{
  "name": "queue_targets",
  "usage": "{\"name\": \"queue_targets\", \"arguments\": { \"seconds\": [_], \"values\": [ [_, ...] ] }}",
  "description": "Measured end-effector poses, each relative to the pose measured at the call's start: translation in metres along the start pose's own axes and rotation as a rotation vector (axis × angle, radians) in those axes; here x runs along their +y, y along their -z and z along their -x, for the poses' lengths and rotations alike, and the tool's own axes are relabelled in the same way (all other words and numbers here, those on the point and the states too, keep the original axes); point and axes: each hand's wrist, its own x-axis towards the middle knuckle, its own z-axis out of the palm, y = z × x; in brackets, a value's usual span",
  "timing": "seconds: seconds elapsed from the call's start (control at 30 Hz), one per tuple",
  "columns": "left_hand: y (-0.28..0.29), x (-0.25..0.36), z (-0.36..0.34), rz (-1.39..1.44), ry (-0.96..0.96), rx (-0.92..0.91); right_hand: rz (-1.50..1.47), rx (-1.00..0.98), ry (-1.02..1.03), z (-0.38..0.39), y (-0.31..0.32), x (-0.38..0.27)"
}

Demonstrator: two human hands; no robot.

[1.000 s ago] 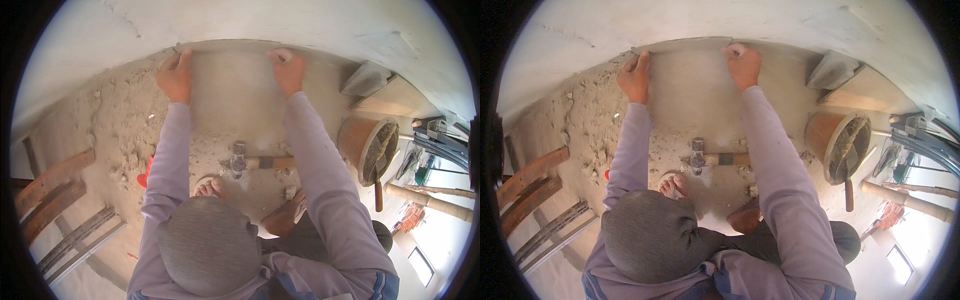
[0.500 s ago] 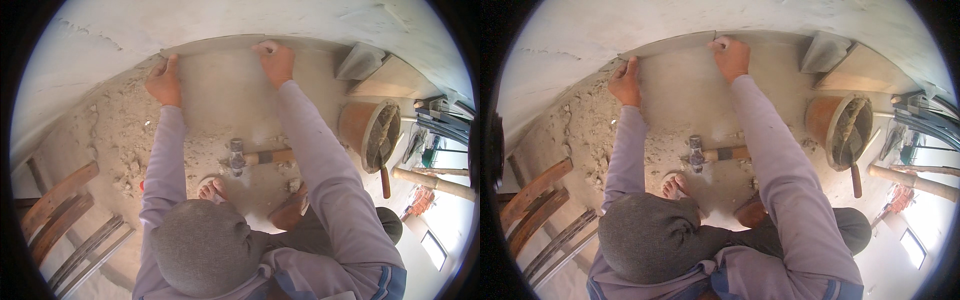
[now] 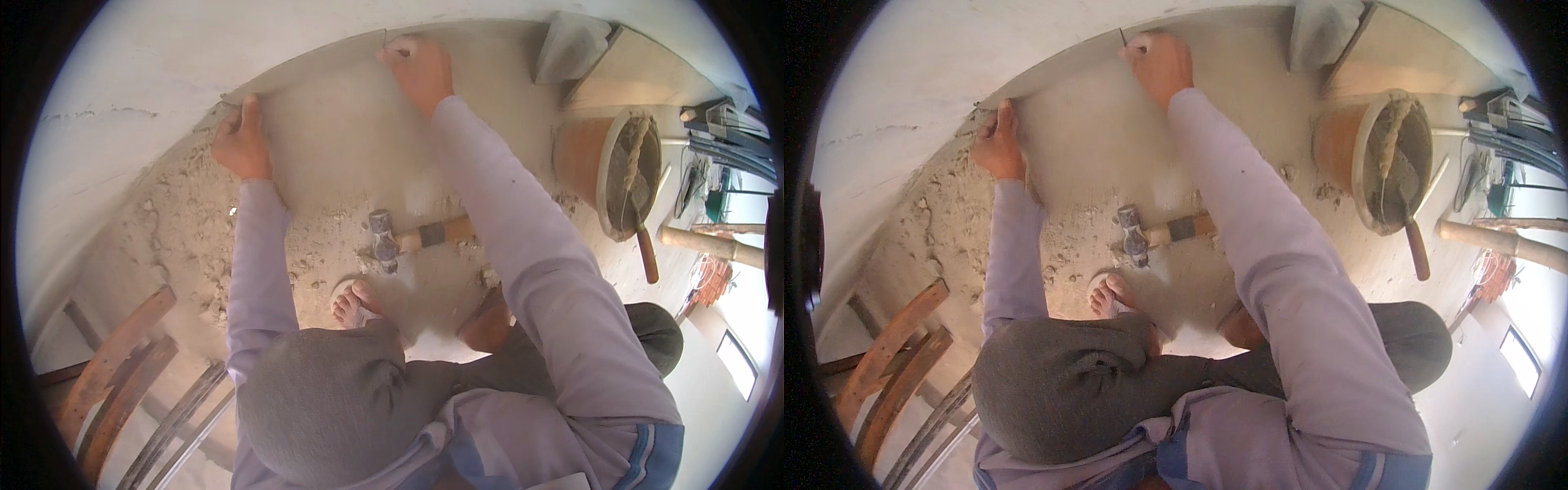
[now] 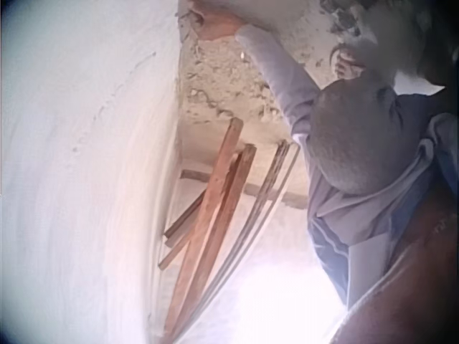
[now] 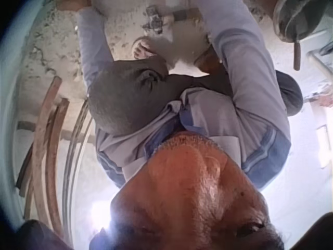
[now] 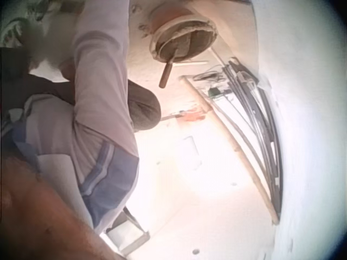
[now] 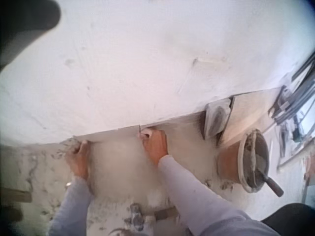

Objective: The person applies cement to the back of a rectangular tile using a trowel and places it on the floor. They then use a hammer to tap the tile into position and remove excess cement from the edges.

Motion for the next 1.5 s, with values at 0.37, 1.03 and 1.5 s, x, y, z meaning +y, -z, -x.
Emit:
{"name": "queue_targets", "arguments": {
  "seconds": [0.37,1.03,1.5],
  "values": [
    [0.019,-0.007,0.008,-0.028,-0.022,-0.185,0.375,-0.836,0.597,0.206,0.068,-0.018],
    [0.055,0.023,0.003,-0.092,0.152,-0.625,0.277,-0.764,1.103,0.158,0.036,-0.073],
    [0.056,0.024,0.002,-0.076,0.201,-0.606,0.31,-0.777,1.19,0.136,0.004,-0.044]
  ]
}}
